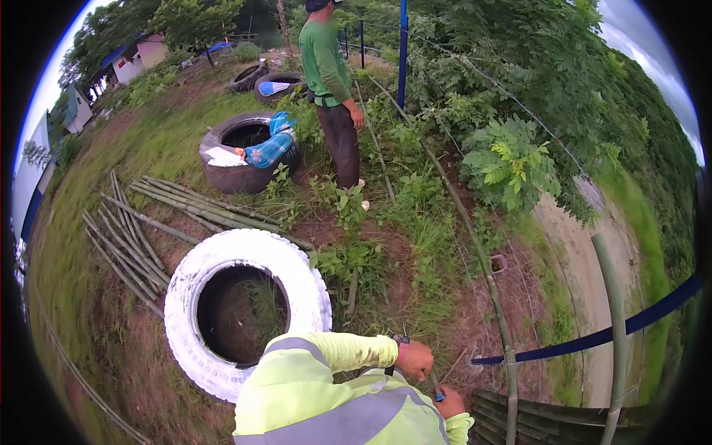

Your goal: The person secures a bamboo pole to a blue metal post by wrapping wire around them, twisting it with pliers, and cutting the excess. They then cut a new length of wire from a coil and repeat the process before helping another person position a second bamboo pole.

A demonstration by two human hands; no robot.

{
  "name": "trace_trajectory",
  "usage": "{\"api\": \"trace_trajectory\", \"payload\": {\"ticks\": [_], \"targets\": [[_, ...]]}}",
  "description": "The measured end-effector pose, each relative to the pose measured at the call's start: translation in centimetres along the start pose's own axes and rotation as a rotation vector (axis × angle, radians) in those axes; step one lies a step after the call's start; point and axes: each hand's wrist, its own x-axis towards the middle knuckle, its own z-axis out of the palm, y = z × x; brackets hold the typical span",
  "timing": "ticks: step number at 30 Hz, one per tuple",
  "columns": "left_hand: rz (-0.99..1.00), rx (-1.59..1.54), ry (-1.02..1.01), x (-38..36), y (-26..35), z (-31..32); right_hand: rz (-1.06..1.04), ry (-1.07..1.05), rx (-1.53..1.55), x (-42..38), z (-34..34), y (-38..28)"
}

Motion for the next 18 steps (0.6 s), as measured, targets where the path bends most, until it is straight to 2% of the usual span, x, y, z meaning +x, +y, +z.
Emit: {"api": "trace_trajectory", "payload": {"ticks": [2,4,6,9,12,13,18], "targets": [[-0.039,0.039,-0.026,-0.3,1.2,0.5,-0.011,0.014,0.017,-0.4,0.7,-0.1],[-0.179,0.053,-0.051,-0.7,2.2,0.8,-0.004,-0.034,0.115,-0.8,1.3,-0.5],[-0.113,-0.011,-0.067,-0.9,1.9,1.6,0.045,0.052,0.181,-1.5,2.0,-1.6],[-0.188,-0.052,-0.007,-1.5,2.5,2.3,0.106,0.066,0.256,-2.1,3.6,-1.3],[-0.098,-0.075,0.011,-1.7,1.4,4.5,0.153,0.065,0.269,-3.0,4.8,-1.0],[-0.141,-0.079,-0.068,-1.7,1.1,5.1,0.163,0.058,0.241,-3.0,5.5,-0.5],[-0.113,-0.154,-0.149,-1.6,-1.4,9.3,0.253,0.049,0.249,-4.2,8.5,1.9]]}}
